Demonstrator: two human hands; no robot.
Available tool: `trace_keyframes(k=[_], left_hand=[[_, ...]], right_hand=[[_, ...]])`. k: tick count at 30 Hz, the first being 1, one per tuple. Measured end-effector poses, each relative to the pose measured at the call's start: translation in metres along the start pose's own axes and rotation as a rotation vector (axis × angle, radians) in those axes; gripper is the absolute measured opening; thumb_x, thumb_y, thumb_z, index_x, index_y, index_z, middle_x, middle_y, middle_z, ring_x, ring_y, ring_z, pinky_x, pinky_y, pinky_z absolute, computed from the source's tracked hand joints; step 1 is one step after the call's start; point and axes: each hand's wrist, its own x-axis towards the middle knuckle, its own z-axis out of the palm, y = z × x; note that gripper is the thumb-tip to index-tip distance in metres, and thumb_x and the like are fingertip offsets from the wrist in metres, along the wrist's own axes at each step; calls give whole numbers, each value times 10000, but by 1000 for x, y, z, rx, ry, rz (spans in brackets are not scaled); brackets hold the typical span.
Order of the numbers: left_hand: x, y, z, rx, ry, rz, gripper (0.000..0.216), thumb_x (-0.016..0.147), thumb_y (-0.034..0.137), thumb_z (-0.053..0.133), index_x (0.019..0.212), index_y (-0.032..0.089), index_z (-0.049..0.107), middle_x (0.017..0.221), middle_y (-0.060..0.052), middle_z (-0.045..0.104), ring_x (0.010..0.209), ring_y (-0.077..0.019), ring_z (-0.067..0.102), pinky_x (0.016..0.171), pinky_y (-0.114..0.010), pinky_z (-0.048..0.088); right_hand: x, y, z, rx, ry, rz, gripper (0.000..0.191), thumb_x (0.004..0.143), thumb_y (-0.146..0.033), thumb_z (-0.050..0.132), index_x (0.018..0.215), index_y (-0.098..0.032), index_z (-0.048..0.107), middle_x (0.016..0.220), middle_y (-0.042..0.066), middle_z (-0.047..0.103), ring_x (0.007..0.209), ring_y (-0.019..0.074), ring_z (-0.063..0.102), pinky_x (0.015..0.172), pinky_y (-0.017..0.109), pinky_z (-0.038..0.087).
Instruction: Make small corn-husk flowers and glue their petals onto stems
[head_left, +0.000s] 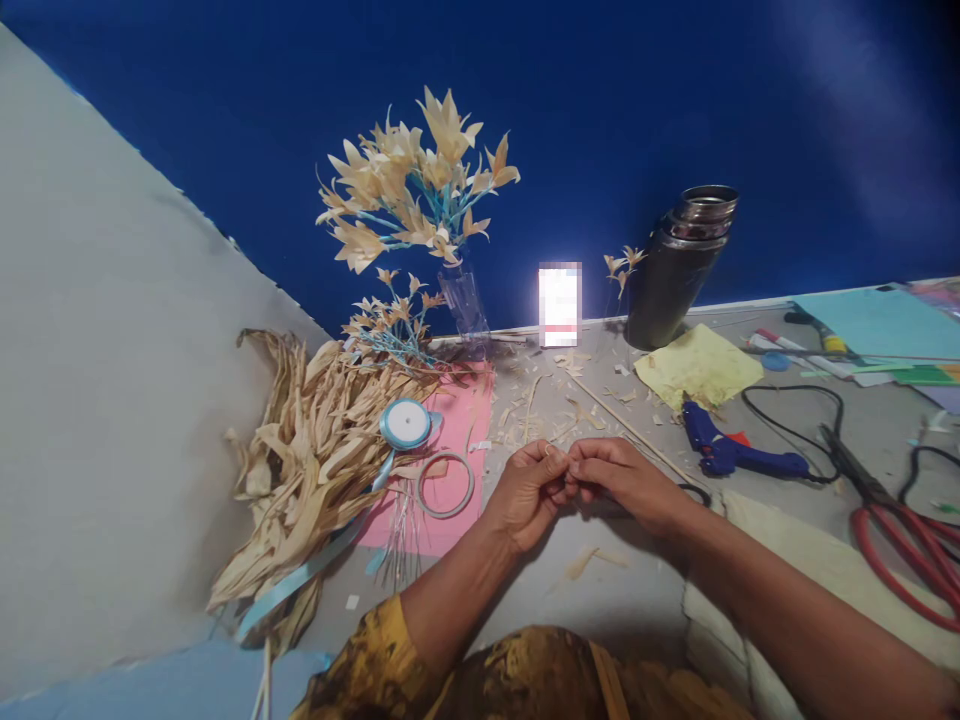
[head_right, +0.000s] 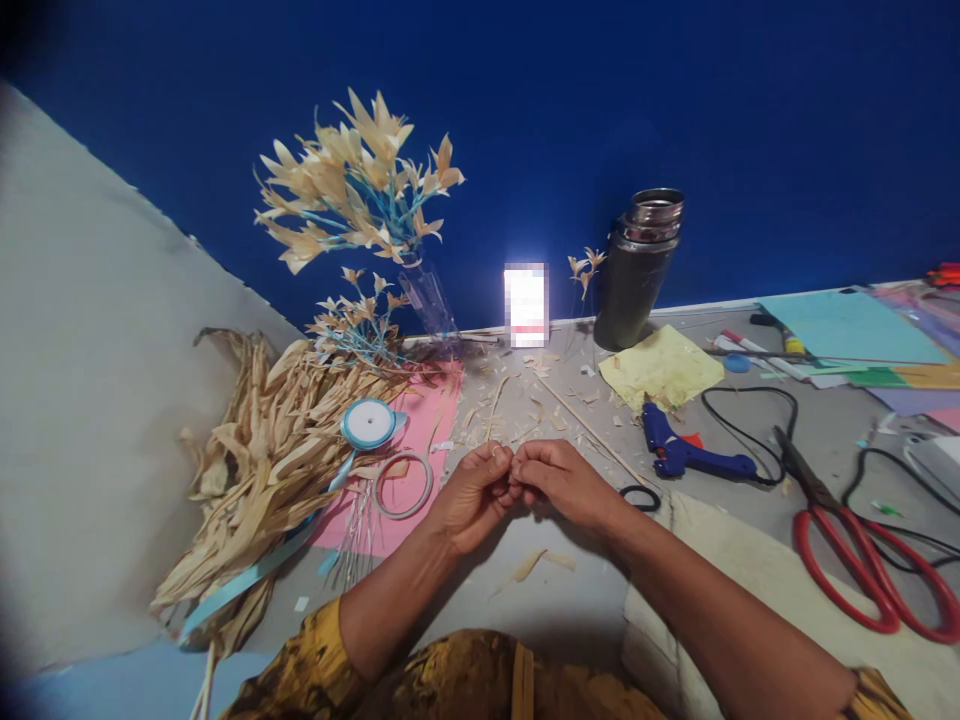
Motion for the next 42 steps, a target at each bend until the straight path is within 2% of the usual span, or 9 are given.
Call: trace_keyframes(k=[5,9,12,16,20,24,28,32,42], left_hand=[[-2,13,-1,130,-34,-46,398,589,387,937,690,127,654,612,-11,605,502,-58,449,506,-203,335],[-3,18,-3,415,39,85,281,624,328,900,703,136,711,593,-5,596,503,-81,471,515,-225,324],[-3,17,-3,521,73,164,212,669,283,860,699,146,701,609,-7,608,536,-93,495,544,-226,347],[-4,15,-3,317,41,95,283,707,362,839,747,158,647,608,11,577,510,-92,481,527,-227,373],[-5,14,0,89,-62,-2,358,684,386,871,781,154,617,591,31,530,507,-80,466,518,-214,394],[-6,10,2,102,-16,45,381,663,399,885,781,154,619,591,31,539,504,-76,464,508,-208,388],[-4,4,2,210,41,142,357,706,444,837,761,169,616,539,28,534,484,-93,452,493,-221,370],[-5,1,2,216,36,165,294,746,397,794,753,175,602,527,25,540,505,-98,459,524,-219,361],[-9,12,4,-100,-162,-111,253,694,251,806,836,134,631,652,13,569,490,-96,516,507,-256,423]], right_hand=[[-2,-10,-10,-108,63,-18,182,748,-311,578,622,-189,625,601,-4,640,535,118,525,541,237,389],[-4,-15,-17,-379,156,-104,173,747,-279,576,598,-201,615,546,-31,581,534,127,480,520,239,347],[-4,-15,-18,-398,150,-107,207,778,-312,576,616,-197,637,554,-28,584,538,129,487,519,238,354],[-2,-12,-15,-278,168,-90,327,866,-457,581,743,-180,702,555,-33,568,496,114,462,481,233,347],[0,-8,-4,-202,256,-202,263,777,-438,716,842,-183,729,690,5,681,607,146,588,563,250,465],[1,-3,4,-126,310,-219,224,762,-430,728,793,-209,737,724,35,727,669,191,655,627,292,533],[0,-1,5,-200,373,-272,155,756,-370,730,751,-216,746,728,26,724,666,181,641,626,284,519],[-2,-2,6,-243,362,-309,138,783,-346,706,772,-215,751,708,17,705,632,168,626,592,271,503],[-6,-4,5,-165,289,-366,144,801,-344,753,750,-210,745,714,13,699,647,163,646,652,280,523]])
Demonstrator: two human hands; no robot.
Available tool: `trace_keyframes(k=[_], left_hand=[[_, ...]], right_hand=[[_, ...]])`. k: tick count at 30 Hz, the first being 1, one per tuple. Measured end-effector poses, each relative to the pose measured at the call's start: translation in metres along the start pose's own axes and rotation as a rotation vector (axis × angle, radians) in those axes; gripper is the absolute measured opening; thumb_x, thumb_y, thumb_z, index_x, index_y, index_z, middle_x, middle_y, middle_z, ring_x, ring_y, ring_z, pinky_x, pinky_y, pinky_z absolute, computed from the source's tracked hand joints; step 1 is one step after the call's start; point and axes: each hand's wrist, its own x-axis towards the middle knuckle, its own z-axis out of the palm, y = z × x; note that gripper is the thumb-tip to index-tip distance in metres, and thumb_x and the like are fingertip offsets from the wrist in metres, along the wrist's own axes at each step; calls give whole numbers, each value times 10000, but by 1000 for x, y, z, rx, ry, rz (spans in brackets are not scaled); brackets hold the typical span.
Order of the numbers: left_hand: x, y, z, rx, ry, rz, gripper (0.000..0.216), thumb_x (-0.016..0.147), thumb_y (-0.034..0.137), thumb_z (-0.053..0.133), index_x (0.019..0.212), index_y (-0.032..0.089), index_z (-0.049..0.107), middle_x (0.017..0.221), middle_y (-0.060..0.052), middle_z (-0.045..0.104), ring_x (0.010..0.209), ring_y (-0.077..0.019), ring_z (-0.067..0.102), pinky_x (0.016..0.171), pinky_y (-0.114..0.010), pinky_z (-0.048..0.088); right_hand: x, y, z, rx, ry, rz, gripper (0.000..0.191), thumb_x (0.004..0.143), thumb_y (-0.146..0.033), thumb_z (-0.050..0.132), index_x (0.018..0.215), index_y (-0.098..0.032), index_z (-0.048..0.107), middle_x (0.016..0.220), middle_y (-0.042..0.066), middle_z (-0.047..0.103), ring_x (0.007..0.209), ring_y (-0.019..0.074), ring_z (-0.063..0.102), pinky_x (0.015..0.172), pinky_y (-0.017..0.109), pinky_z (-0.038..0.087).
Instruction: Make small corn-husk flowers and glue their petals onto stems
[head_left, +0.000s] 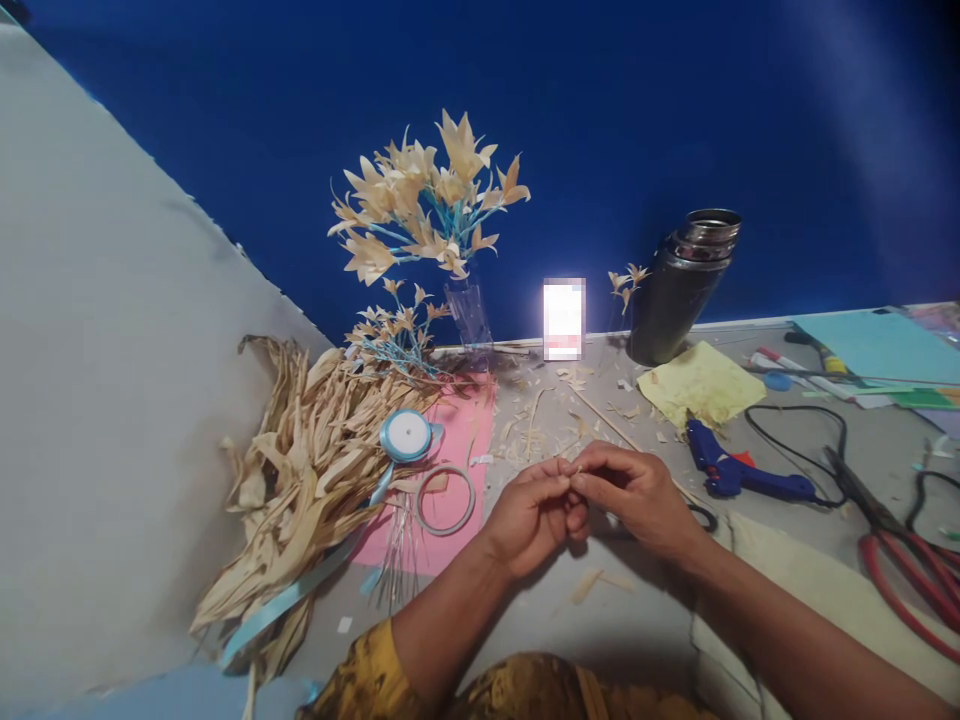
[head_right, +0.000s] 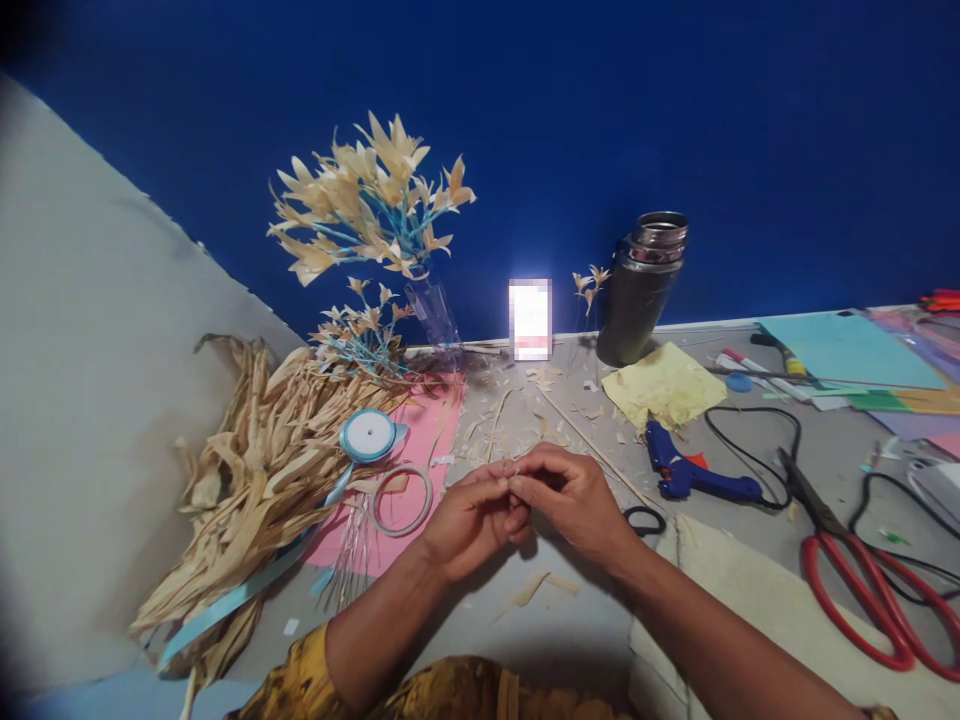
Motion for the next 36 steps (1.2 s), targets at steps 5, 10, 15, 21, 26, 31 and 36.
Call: trace_keyframes(k=[5,10,15,21,26,31,36], left_hand=[[1,-6,0,94,63,55,271,715,286,811,859,130,643,623,18,568,496,-95,516,524,-243,430],[1,-6,2,98,120,117,284,720,295,828,798,143,602,615,34,546,506,-74,473,517,-212,391],[2,1,2,-61,73,108,295,719,258,840,772,136,577,734,22,557,536,-62,471,536,-226,394],[2,4,-3,-104,58,109,280,765,252,817,781,142,560,772,10,564,611,-85,527,565,-231,402],[1,2,-2,-47,18,130,260,802,273,791,795,147,563,729,16,565,561,-78,497,547,-229,381],[-2,2,1,-15,13,147,245,818,273,776,795,152,565,703,21,560,536,-71,491,547,-226,384],[-4,3,4,18,45,222,234,803,285,795,799,150,604,744,11,581,581,-77,521,558,-218,416]], right_hand=[[-4,3,4,-128,133,-201,130,835,-267,711,720,-221,749,698,20,680,654,161,624,619,277,500],[-2,5,3,-159,109,-169,97,845,-280,697,862,-218,770,763,29,703,670,162,631,615,278,488],[5,9,-11,-19,127,52,184,790,-351,774,754,-193,688,682,-4,636,606,130,549,569,247,430],[11,9,-12,574,68,222,398,736,-317,844,574,-193,502,572,-51,455,526,85,371,491,213,319],[13,6,-8,936,-64,335,424,686,-209,893,596,-183,480,601,-58,396,549,73,301,464,167,295],[10,7,-9,936,-208,412,368,817,-365,832,668,-154,570,603,-60,394,515,52,253,440,147,305],[7,6,-8,982,-280,408,352,838,-386,812,691,-153,594,612,-67,392,494,40,228,422,135,304]])
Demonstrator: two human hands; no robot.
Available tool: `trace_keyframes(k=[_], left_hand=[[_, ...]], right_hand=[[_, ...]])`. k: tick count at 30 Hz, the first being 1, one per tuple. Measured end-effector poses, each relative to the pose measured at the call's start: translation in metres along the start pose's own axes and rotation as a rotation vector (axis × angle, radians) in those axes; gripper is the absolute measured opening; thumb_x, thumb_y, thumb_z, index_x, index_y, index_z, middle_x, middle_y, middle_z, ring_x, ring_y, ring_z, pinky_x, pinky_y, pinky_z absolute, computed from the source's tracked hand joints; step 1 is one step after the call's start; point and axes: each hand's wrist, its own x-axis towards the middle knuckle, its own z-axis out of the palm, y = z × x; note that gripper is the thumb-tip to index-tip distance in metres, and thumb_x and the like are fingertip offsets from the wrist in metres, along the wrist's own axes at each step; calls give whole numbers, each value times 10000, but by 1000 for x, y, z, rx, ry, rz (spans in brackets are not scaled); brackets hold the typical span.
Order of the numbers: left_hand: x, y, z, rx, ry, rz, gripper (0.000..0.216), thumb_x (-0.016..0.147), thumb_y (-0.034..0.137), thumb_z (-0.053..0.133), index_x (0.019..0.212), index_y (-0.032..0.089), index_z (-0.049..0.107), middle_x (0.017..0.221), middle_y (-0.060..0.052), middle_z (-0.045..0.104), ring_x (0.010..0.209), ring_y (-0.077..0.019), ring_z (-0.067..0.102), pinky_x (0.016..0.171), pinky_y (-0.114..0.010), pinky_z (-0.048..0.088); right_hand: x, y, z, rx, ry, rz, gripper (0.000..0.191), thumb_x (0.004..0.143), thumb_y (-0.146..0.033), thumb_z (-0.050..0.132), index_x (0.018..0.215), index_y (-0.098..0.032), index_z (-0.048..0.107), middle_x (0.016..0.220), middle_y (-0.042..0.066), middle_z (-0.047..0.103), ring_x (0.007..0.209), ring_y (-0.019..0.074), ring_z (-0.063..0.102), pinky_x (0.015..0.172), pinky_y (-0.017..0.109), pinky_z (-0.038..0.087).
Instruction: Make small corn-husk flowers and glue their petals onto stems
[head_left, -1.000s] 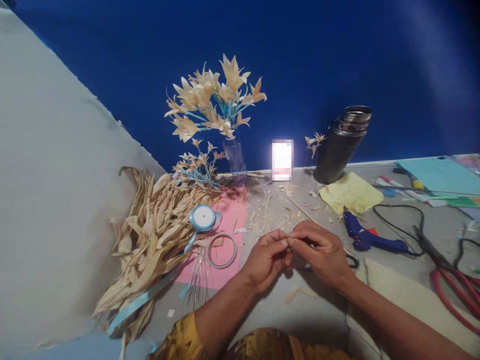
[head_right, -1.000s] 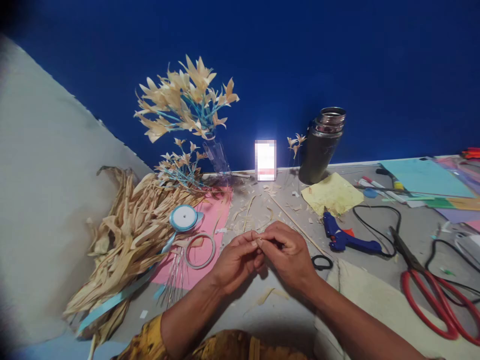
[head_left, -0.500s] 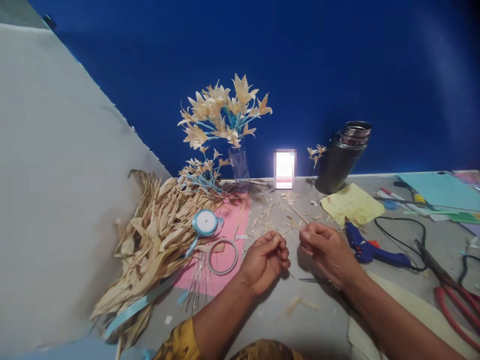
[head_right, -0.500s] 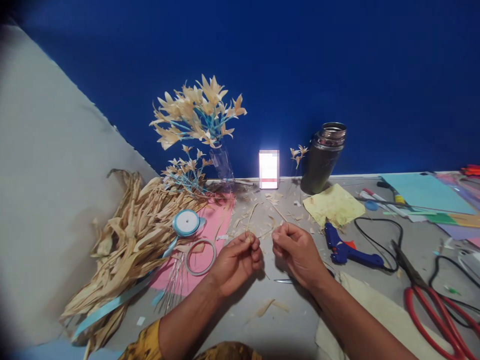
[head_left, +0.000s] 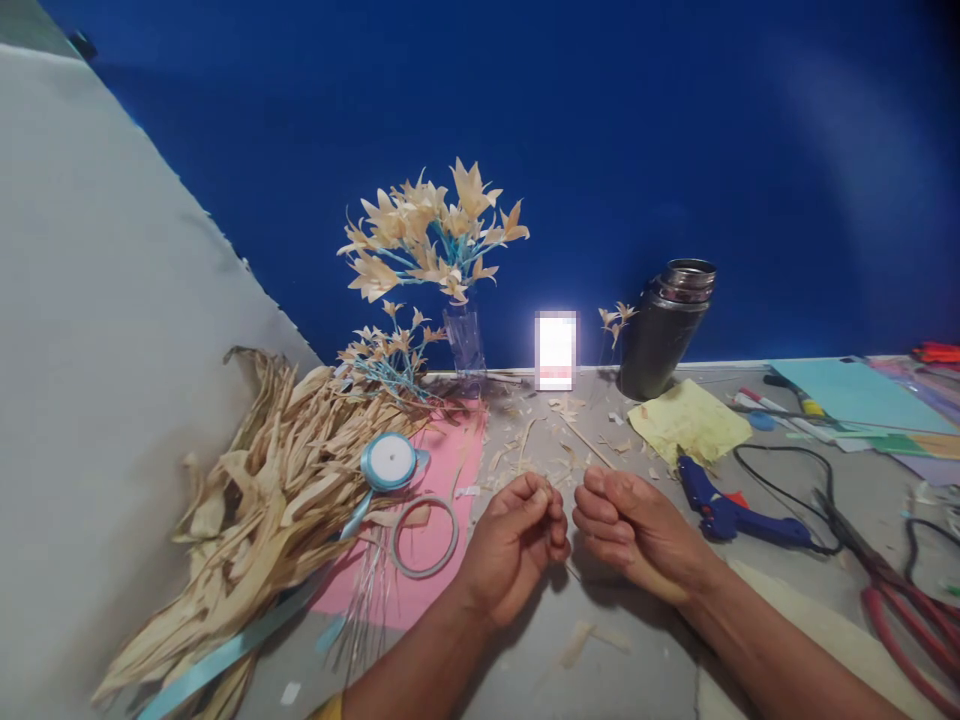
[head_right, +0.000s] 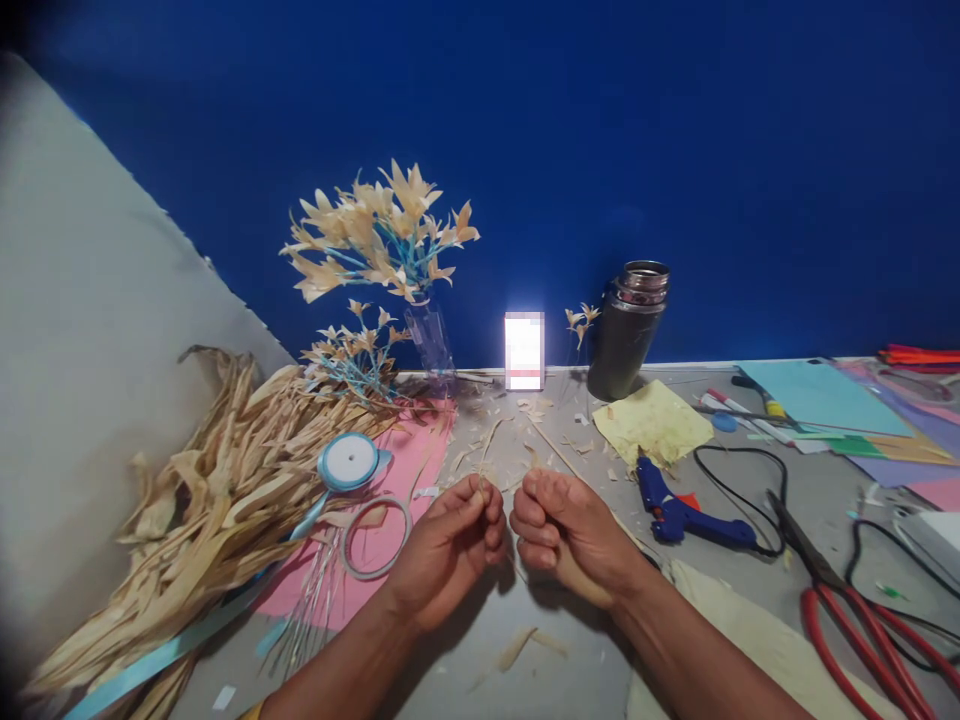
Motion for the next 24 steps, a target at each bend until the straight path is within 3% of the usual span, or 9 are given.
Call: trace_keyframes(k=[6,11,16,20,24], left_hand=[[1,-4,3,104,129,216,261,753,331,843,809,144,670,939,-62,689,809,-132,634,671,-225,489],[3,-9,2,163,149,307,258,792,363,801,795,165,637,980,-101,749,922,-189,685,772,-275,523],[0,-11,4,376,211,378,241,850,391,742,838,165,659,1000,-114,765,893,-208,716,841,-338,541],[-2,-15,7,407,211,385,214,868,366,721,845,164,656,953,-97,758,826,-208,731,852,-368,548],[-2,-23,4,466,209,442,176,884,347,698,857,174,682,936,-86,746,847,-208,712,842,-347,534]], right_hand=[[3,6,-2,-67,82,-33,334,787,-393,855,733,-143,640,599,-75,420,474,25,202,400,123,239],[10,13,-6,-250,213,-85,415,706,-489,887,703,-149,649,562,-67,455,467,31,244,419,152,224],[11,13,-11,-639,364,-223,457,732,-590,809,642,-160,682,488,-41,471,466,76,310,446,223,221],[9,10,-9,-978,461,-379,395,782,-547,744,652,-175,759,531,10,600,499,115,410,493,267,289],[9,10,-8,-1040,519,-366,371,772,-518,721,602,-190,753,530,18,631,497,122,426,497,271,311]])
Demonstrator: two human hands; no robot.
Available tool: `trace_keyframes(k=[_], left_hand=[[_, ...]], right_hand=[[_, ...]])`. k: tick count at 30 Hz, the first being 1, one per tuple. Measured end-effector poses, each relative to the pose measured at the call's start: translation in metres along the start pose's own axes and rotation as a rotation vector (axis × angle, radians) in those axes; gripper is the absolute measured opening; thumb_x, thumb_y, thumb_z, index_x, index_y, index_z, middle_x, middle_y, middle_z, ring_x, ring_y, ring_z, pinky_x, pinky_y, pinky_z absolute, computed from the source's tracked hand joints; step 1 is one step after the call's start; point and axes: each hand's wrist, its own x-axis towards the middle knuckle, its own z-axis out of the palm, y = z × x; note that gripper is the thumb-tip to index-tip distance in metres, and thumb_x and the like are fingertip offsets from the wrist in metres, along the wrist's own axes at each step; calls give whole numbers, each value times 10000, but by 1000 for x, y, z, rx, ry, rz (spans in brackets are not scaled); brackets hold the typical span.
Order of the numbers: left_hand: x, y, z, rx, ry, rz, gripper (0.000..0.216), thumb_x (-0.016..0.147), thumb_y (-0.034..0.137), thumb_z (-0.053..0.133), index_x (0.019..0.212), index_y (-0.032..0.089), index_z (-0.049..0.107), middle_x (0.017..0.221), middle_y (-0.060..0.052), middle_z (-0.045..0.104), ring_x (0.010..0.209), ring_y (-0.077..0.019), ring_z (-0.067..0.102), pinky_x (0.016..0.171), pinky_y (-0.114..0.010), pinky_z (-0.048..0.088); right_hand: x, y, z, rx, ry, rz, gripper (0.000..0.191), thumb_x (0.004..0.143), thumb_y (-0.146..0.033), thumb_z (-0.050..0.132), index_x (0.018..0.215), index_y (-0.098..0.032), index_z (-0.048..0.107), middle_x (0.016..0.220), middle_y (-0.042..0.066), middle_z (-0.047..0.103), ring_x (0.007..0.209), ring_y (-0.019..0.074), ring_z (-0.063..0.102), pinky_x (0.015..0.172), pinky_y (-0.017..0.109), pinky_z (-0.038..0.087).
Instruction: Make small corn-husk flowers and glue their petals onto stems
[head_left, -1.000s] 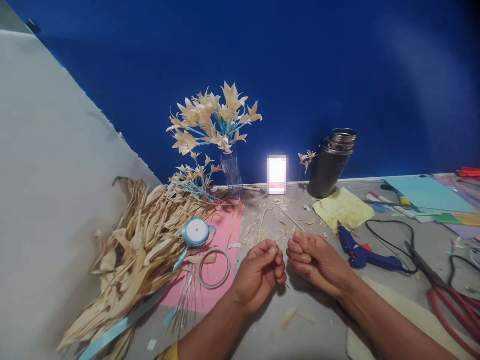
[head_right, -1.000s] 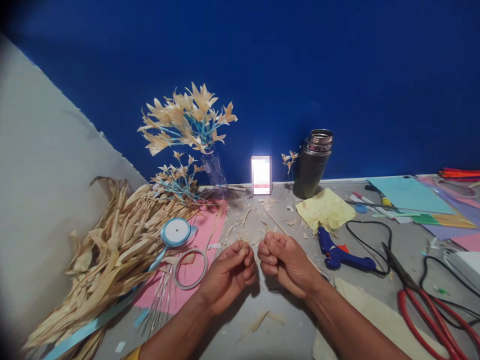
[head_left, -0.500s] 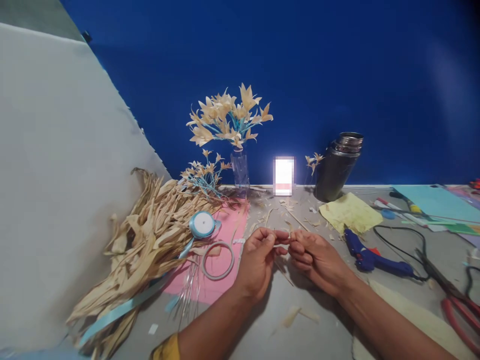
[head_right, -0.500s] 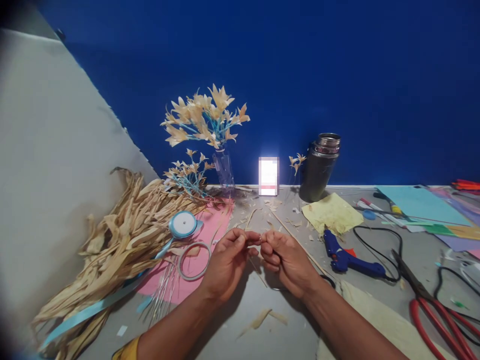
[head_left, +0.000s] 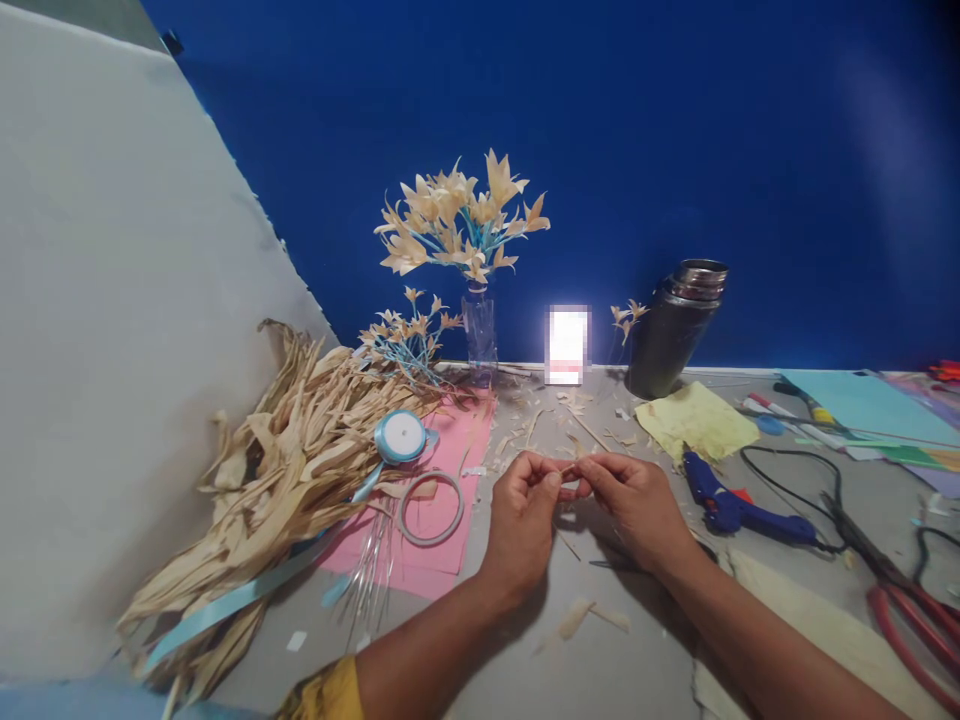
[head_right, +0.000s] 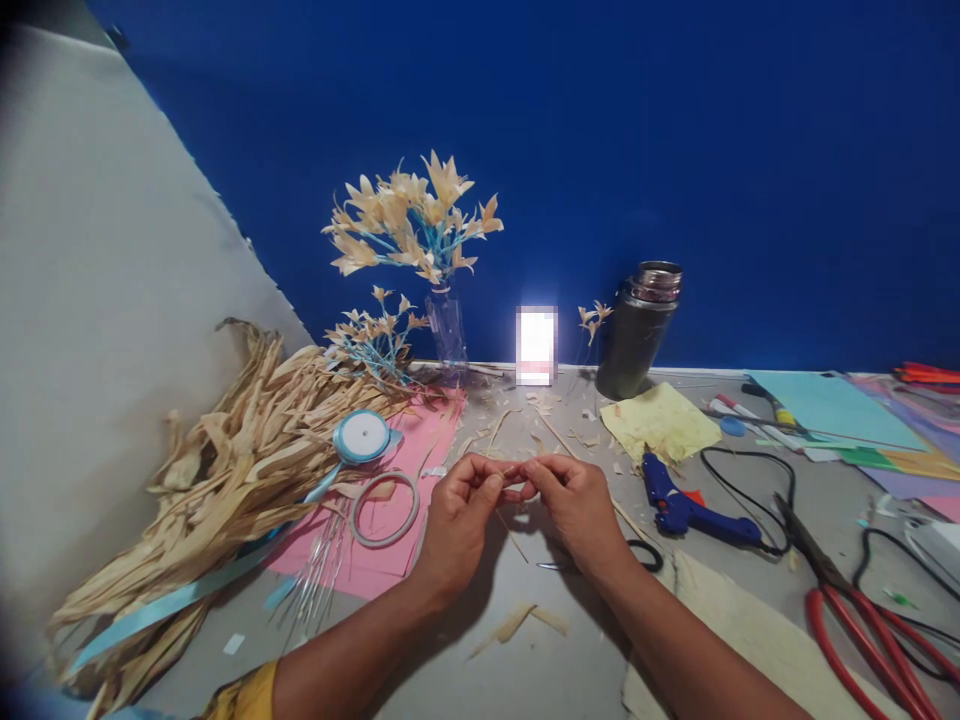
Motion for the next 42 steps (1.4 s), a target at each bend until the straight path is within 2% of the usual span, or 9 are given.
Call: trace_keyframes(k=[7,11,13,16,19,25,31,38,42], left_hand=[[-12,-6,1,192,-84,110,140,931,310,628,867,208,698,1057,-87,739,915,-218,660,909,-356,474],[-18,-2,7,178,-225,190,178,951,319,596,866,209,707,1016,-105,725,1096,-261,627,1010,-395,438],[-17,1,8,137,-193,193,185,945,339,602,845,206,682,1043,-103,698,1051,-254,633,939,-376,479],[-10,4,4,102,-62,138,159,931,332,619,841,204,645,1038,-74,674,882,-200,633,821,-320,495],[-5,4,-1,120,-52,134,112,934,300,608,886,208,652,991,-57,670,810,-179,604,797,-301,472],[-7,2,-3,226,-52,314,164,938,237,581,782,212,628,882,-49,615,865,-203,560,833,-301,421],[-9,-3,-3,323,-36,365,197,945,203,561,760,218,627,840,-41,588,839,-208,528,803,-307,392],[-21,-5,6,267,-201,341,169,942,215,583,820,221,700,916,-95,680,949,-254,577,924,-372,406],[-20,2,10,163,-68,269,171,937,252,605,787,220,681,954,-82,653,940,-240,586,902,-360,440]], right_hand=[[2,11,4,405,-27,182,494,640,-618,823,583,-170,623,467,-43,496,422,62,330,423,215,217],[3,9,5,680,-71,251,474,598,-516,899,609,-177,567,473,-90,417,430,44,271,413,182,217],[1,6,5,774,-166,267,467,632,-463,902,599,-179,532,474,-102,370,442,43,248,422,174,232],[-2,5,8,764,-284,254,419,717,-494,857,660,-167,601,469,-97,354,453,56,253,424,176,219],[-6,8,11,677,-285,211,437,750,-551,825,692,-155,650,466,-78,384,465,67,286,429,189,217],[-11,6,15,651,-252,220,474,717,-530,860,614,-162,581,515,-58,454,455,47,285,424,188,223],[-16,3,19,683,-260,242,495,699,-526,870,603,-172,538,503,-73,426,441,39,279,422,177,241],[-10,4,15,836,-211,280,437,698,-430,896,636,-171,549,514,-87,401,448,36,245,407,159,242],[-8,4,13,903,-257,289,367,746,-385,871,682,-168,582,526,-92,395,440,28,235,409,144,268]])
